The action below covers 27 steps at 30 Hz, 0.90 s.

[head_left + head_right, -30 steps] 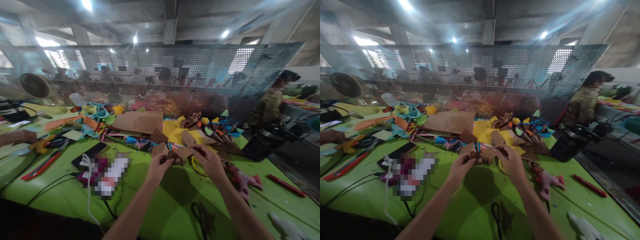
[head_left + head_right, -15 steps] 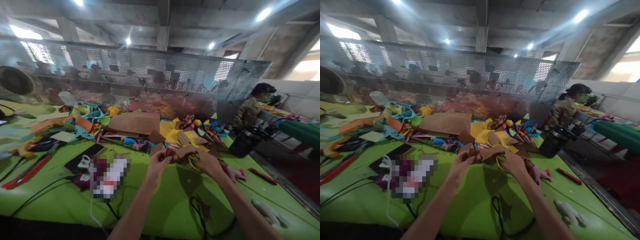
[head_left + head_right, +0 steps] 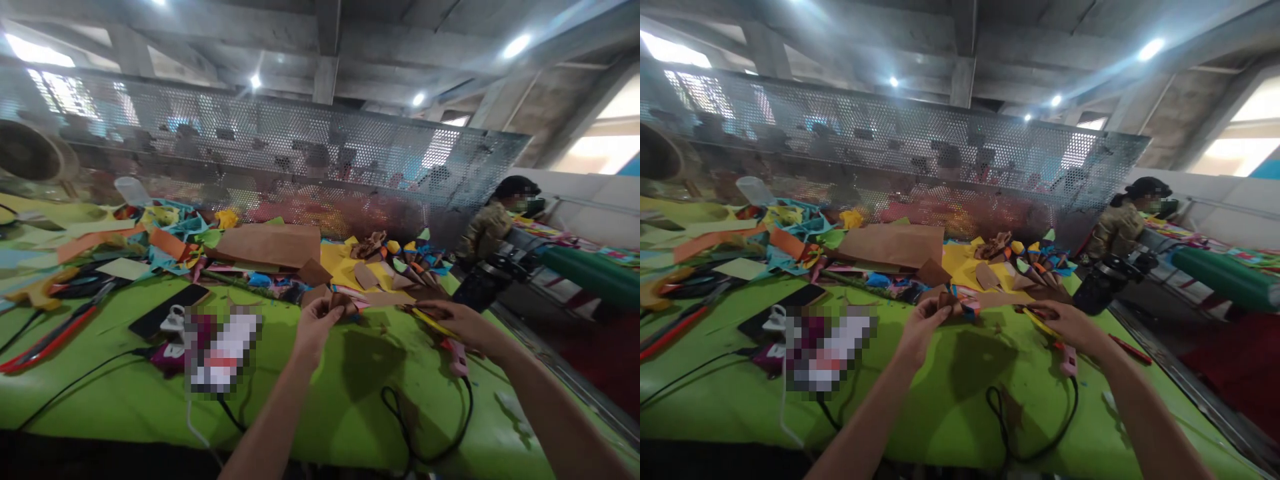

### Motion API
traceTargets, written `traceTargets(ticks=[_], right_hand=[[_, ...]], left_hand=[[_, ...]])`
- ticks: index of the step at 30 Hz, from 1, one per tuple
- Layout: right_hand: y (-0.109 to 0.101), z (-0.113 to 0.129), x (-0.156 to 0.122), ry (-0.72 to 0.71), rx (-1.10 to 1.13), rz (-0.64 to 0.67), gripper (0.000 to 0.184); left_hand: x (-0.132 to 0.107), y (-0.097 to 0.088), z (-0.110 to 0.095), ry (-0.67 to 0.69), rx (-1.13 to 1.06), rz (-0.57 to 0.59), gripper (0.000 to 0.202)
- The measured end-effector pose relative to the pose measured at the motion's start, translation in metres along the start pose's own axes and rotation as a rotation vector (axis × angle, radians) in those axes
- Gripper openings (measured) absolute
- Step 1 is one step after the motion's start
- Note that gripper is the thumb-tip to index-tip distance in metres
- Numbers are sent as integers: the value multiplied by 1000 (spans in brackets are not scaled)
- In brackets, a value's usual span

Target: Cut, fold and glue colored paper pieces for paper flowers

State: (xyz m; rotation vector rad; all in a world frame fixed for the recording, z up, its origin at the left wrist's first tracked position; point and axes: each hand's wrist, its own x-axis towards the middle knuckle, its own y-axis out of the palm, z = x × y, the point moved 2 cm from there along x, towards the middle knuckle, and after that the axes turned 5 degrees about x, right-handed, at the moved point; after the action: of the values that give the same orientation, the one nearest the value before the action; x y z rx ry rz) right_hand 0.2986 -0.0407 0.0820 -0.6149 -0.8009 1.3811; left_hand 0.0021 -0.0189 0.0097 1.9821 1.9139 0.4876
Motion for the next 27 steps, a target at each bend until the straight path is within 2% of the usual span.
traceTargets(ticks=[3,5,11,13,15,18,22,27], right_hand=[[3,4,5,39,257,191,45],[6,8,6,58,407,243,54],[23,22,-8,220,804,155,61],[32,31,-16,209,945,204,64],[41,42,-23,140,1022,247,63],[54,51,-29,34,1003,266,61],[68,52,-29,-44,798,266,67],[69,56,-29,-96,628,295,79]], left_hand=[[1,-3,1,6,-7,-15,41],[1,-4,1,5,-13,-13,41],[2,-5,4,2,-33,-8,40],[3,-4,5,3,-35,-14,41],[3,-4,6,6,-38,-17,41],[3,-3,8,-15,-70,7,42],[4,-4,12,-42,-68,29,44],[6,-7,16,-18,-45,58,41]])
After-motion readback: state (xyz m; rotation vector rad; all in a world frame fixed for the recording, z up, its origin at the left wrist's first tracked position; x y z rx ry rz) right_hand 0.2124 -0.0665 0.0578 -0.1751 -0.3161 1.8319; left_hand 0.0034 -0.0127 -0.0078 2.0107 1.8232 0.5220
